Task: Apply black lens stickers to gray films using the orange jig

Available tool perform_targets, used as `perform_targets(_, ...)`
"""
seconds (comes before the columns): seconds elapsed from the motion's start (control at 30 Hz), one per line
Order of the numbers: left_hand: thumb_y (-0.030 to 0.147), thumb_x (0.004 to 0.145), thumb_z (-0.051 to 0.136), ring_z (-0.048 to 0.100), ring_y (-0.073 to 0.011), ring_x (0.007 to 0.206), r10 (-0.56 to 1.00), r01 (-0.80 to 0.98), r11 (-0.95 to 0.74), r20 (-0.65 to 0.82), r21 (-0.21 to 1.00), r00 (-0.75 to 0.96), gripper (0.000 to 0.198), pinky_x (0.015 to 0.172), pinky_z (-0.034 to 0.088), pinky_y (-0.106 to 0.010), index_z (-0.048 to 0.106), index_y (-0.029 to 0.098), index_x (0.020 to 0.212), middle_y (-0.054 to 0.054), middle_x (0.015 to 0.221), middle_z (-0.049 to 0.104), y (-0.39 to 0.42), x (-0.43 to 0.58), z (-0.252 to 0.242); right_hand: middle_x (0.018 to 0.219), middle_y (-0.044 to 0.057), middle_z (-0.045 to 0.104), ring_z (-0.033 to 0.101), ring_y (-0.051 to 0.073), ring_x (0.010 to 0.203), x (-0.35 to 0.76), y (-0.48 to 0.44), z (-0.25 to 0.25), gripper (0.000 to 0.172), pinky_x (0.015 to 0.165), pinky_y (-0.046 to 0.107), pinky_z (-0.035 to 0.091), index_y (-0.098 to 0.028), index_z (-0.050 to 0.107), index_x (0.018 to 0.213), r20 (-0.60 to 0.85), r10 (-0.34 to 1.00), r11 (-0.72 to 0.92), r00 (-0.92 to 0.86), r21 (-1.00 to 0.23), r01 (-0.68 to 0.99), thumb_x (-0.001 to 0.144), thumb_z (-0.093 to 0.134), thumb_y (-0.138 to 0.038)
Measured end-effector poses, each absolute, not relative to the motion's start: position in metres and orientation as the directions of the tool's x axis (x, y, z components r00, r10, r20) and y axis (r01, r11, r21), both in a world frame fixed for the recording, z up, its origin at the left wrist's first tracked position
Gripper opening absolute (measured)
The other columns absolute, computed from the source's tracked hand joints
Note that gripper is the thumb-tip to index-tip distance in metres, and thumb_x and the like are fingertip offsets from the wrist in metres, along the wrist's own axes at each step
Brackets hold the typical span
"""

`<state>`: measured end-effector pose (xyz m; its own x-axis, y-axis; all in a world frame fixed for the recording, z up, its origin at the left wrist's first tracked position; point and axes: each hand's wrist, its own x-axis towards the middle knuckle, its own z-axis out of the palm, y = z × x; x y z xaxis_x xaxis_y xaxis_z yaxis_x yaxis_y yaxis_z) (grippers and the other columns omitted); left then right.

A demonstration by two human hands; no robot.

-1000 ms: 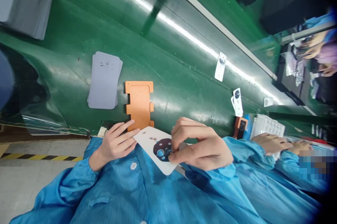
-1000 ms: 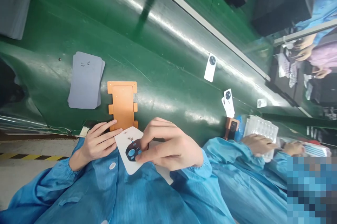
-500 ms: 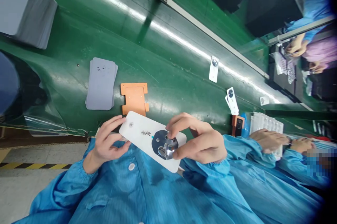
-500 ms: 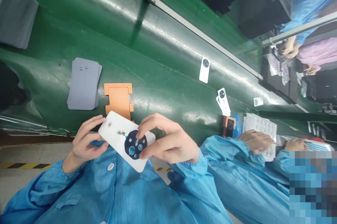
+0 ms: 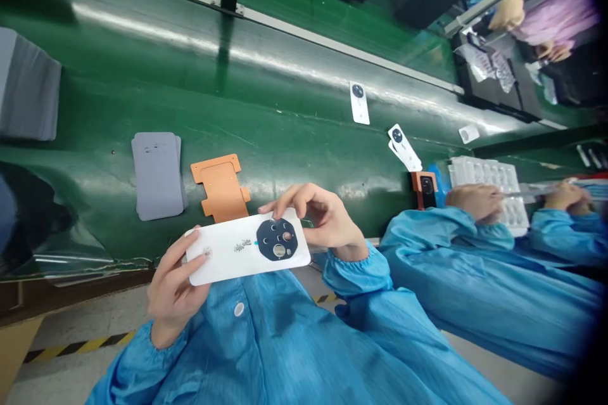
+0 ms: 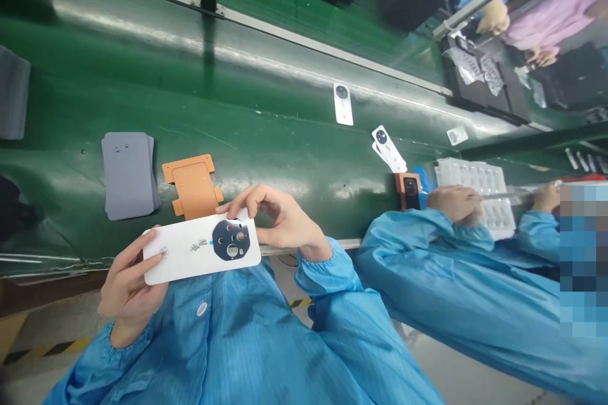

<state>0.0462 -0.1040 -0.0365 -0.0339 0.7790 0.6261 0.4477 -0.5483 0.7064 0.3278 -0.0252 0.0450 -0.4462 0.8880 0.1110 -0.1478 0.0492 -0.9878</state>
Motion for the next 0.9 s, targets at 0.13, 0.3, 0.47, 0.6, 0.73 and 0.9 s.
perform_targets(0.13,0.004,0.081,0.078,0.074,-0.0337,0.117,0.749,0.508,-0.568,0.662,0.647,-0.006,0.04,0.087,0.07,-0.054,0.071,0.022,0.115,-0.011,0.141,0.069,-0.107,0.043,-0.035,0.11,0.01,0.075,0.074,0.027,0.115,0.328,-0.024,0.044,0.033,0.096,0.046,0.062,-0.023,0.05,0.094,0.118,0.874,0.051,-0.471,-0.987,-0.153,0.089,0.082,-0.025)
perform_targets(0.3,-0.002,0.076,0.077,0.074,-0.0361,0.116,0.7,0.512,-0.619,0.714,0.596,0.015,0.049,0.087,0.069,-0.061,0.071,0.023,0.118,-0.01,0.145,0.067,-0.106,0.043,-0.034,0.116,0.012,0.076,0.072,0.028,0.12,0.33,-0.024,0.043,0.029,0.099,0.049,0.06,-0.023,0.053,0.096,0.158,0.864,0.081,-0.478,-0.981,-0.177,0.09,0.081,-0.026)
perform_targets(0.47,0.001,0.078,0.078,0.073,-0.0364,0.114,0.674,0.538,-0.632,0.739,0.558,0.024,0.049,0.086,0.069,-0.064,0.071,0.025,0.119,-0.011,0.142,0.066,-0.107,0.042,-0.039,0.115,0.012,0.077,0.073,0.027,0.118,0.332,-0.023,0.042,0.027,0.101,0.05,0.059,-0.022,0.057,0.093,0.15,0.869,0.077,-0.472,-0.982,-0.17,0.09,0.082,-0.03)
perform_targets(0.6,0.004,0.076,0.08,0.072,-0.0366,0.113,0.66,0.561,-0.644,0.748,0.52,0.064,0.05,0.088,0.067,-0.065,0.07,0.026,0.12,-0.012,0.14,0.065,-0.109,0.037,-0.04,0.118,0.013,0.077,0.072,0.027,0.119,0.334,-0.022,0.039,0.024,0.104,0.051,0.057,-0.021,0.06,0.093,0.186,0.854,0.104,-0.485,-0.976,-0.19,0.09,0.082,-0.028)
perform_targets(0.73,0.006,0.072,0.084,0.073,-0.0361,0.112,0.624,0.594,-0.669,0.773,0.448,0.12,0.044,0.087,0.069,-0.059,0.069,0.023,0.11,-0.013,0.136,0.066,-0.111,0.031,-0.04,0.123,0.014,0.076,0.071,0.027,0.122,0.335,-0.02,0.039,0.021,0.105,0.049,0.056,-0.02,0.061,0.092,0.179,0.851,0.084,-0.493,-0.975,-0.208,0.09,0.081,-0.027)
perform_targets(0.9,0.014,0.073,0.085,0.074,-0.0313,0.101,0.581,0.645,-0.663,0.805,0.38,0.123,0.034,0.08,0.069,-0.052,0.065,0.024,0.099,-0.01,0.119,0.067,-0.112,0.025,-0.046,0.13,0.014,0.074,0.069,0.028,0.127,0.336,-0.018,0.042,0.021,0.107,0.045,0.054,-0.02,0.062,0.084,0.187,0.85,0.097,-0.493,-0.974,-0.204,0.09,0.082,-0.025)
